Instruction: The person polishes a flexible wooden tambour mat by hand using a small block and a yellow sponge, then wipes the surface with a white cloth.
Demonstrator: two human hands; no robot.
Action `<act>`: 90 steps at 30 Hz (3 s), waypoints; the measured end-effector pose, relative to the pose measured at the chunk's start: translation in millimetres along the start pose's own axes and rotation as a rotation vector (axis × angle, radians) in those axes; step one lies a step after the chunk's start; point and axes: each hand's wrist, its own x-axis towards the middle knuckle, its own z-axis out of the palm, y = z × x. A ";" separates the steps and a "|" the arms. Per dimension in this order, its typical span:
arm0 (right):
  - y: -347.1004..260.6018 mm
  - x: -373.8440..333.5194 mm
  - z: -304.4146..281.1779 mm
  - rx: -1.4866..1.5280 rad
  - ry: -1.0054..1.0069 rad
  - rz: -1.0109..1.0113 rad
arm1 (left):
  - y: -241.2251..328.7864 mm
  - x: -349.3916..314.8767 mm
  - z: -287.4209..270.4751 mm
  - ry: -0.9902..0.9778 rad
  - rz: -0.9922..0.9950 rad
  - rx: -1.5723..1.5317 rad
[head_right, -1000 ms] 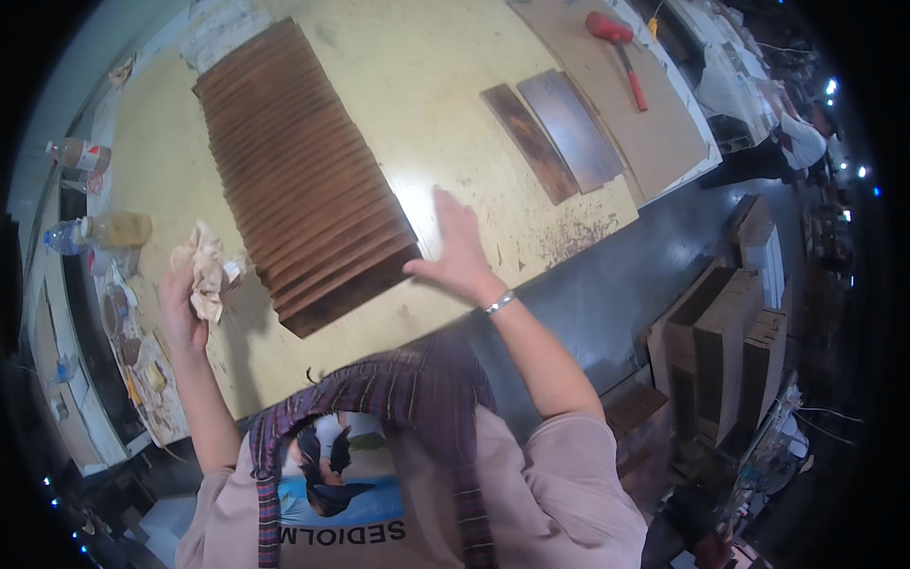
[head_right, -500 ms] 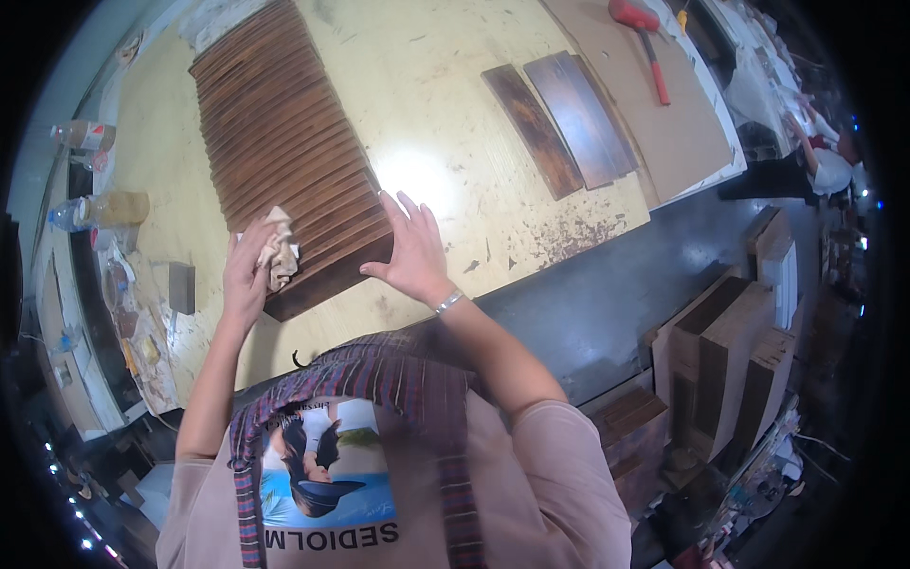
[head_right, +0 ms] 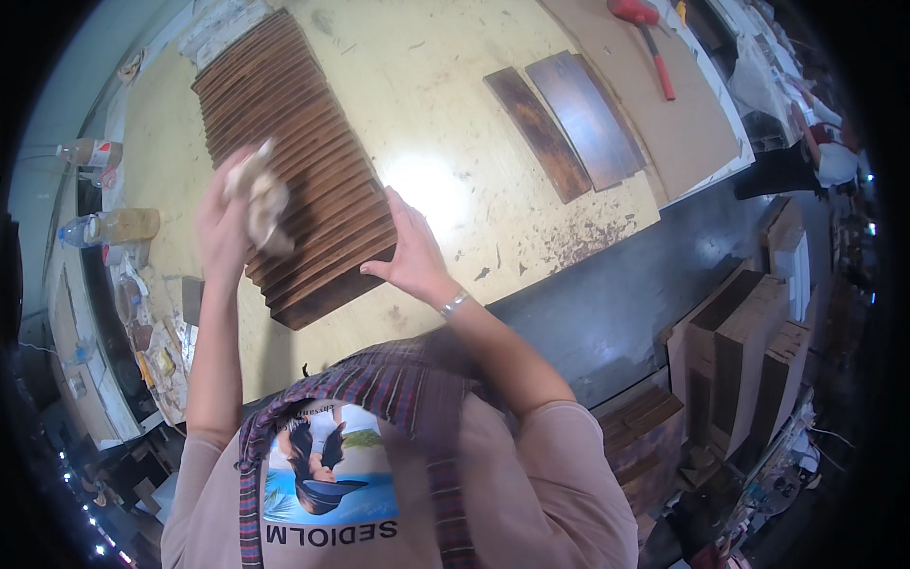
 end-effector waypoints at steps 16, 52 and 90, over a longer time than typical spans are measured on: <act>1.7 1.9 3.0 -0.022 0.001 0.012 | -55.4 -7.6 27.5 -0.372 0.402 0.711; 2.2 5.1 3.7 -0.075 -0.007 -0.073 | -79.0 -152.8 -44.7 -0.133 0.300 0.867; 15.9 -8.0 15.8 -0.253 0.073 -0.096 | -150.3 -233.5 -367.2 1.005 -0.507 1.123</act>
